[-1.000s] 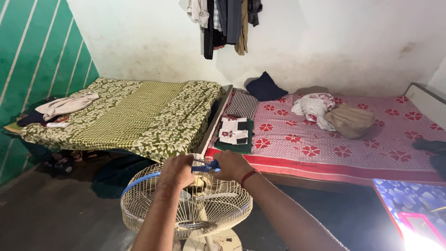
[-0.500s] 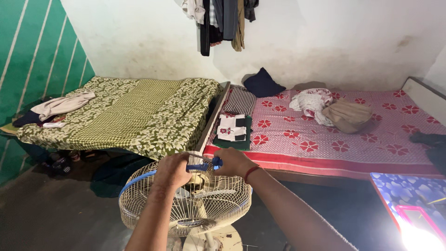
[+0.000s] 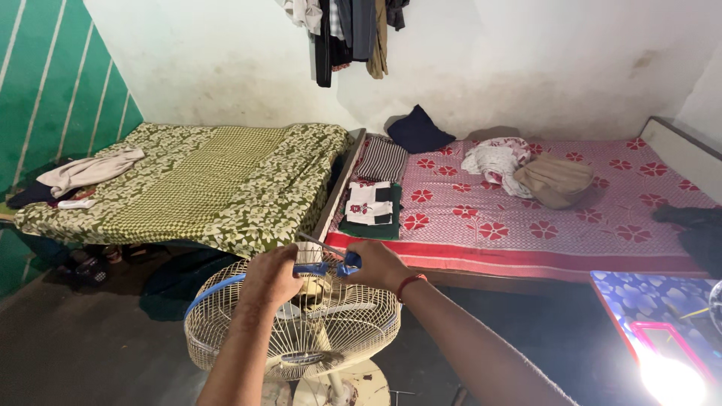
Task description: The person disassembles a standing electric fan by removing the front grille and then unscrewing the fan blades from the motor housing using a screwdriver. The person then removes the blades and continues to work on the central hub area.
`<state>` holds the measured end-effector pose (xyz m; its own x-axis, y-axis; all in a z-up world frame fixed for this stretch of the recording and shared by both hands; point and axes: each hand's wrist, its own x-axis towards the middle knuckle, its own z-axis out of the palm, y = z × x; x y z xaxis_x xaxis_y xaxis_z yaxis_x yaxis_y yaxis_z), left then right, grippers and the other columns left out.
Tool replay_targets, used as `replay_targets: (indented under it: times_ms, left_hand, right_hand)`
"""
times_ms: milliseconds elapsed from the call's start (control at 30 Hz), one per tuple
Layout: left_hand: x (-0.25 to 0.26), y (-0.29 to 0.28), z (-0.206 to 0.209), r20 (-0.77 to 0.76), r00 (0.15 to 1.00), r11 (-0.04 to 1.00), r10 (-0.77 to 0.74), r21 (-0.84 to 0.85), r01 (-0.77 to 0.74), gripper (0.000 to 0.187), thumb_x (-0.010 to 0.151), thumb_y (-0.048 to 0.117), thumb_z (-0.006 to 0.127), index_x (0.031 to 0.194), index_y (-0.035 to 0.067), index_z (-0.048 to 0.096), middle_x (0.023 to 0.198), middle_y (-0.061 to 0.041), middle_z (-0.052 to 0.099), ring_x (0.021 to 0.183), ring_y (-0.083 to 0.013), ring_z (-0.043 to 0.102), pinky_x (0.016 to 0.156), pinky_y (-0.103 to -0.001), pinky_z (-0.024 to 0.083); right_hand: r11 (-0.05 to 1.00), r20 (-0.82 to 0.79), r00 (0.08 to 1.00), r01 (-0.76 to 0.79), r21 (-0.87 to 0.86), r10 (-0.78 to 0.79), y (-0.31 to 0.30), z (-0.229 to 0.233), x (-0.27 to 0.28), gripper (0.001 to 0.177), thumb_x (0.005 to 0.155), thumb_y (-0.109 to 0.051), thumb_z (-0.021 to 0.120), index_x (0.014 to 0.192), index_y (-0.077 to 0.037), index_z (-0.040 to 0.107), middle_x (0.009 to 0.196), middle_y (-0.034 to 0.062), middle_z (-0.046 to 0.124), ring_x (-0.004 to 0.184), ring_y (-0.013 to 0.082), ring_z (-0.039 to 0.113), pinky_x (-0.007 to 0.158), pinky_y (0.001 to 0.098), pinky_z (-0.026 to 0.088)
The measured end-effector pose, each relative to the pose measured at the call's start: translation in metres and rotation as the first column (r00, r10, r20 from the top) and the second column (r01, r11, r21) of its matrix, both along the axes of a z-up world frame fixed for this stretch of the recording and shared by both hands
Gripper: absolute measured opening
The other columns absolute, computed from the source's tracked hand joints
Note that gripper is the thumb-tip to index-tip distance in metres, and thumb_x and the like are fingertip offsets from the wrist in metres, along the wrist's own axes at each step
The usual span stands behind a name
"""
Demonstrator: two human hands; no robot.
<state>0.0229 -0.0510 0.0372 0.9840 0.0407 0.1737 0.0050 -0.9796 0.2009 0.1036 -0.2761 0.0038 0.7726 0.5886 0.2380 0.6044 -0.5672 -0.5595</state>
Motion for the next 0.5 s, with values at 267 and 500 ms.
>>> replay_targets:
  times_ms: [267, 500]
  left_hand:
    - [-0.001, 0.002, -0.009, -0.064, 0.998, 1.000, 0.002, 0.019, -0.001, 0.038, 0.080, 0.002, 0.078, 0.115, 0.011, 0.065, 0.115, -0.009, 0.066, 0.099, -0.0247, 0.067, 0.086, -0.032, 0.061]
    - [-0.008, 0.010, 0.000, -0.193, 0.981, 0.993, 0.025, 0.118, -0.002, 0.018, 0.091, 0.008, 0.073, 0.109, 0.005, 0.070, 0.127, -0.011, 0.059, 0.108, -0.0252, 0.069, 0.092, -0.029, 0.063]
  right_hand:
    - [0.984, 0.086, 0.996, 0.004, -0.176, 0.011, 0.002, -0.018, 0.009, 0.051, 0.068, -0.043, 0.089, 0.104, -0.010, 0.074, 0.098, 0.0115, 0.073, 0.096, 0.0301, 0.070, 0.086, 0.0439, 0.054]
    - [0.971, 0.134, 0.988, 0.109, -0.212, -0.081, 0.018, -0.040, 0.003, 0.057, 0.084, -0.035, 0.076, 0.135, -0.016, 0.059, 0.127, 0.0116, 0.069, 0.105, 0.0304, 0.071, 0.095, 0.0456, 0.055]
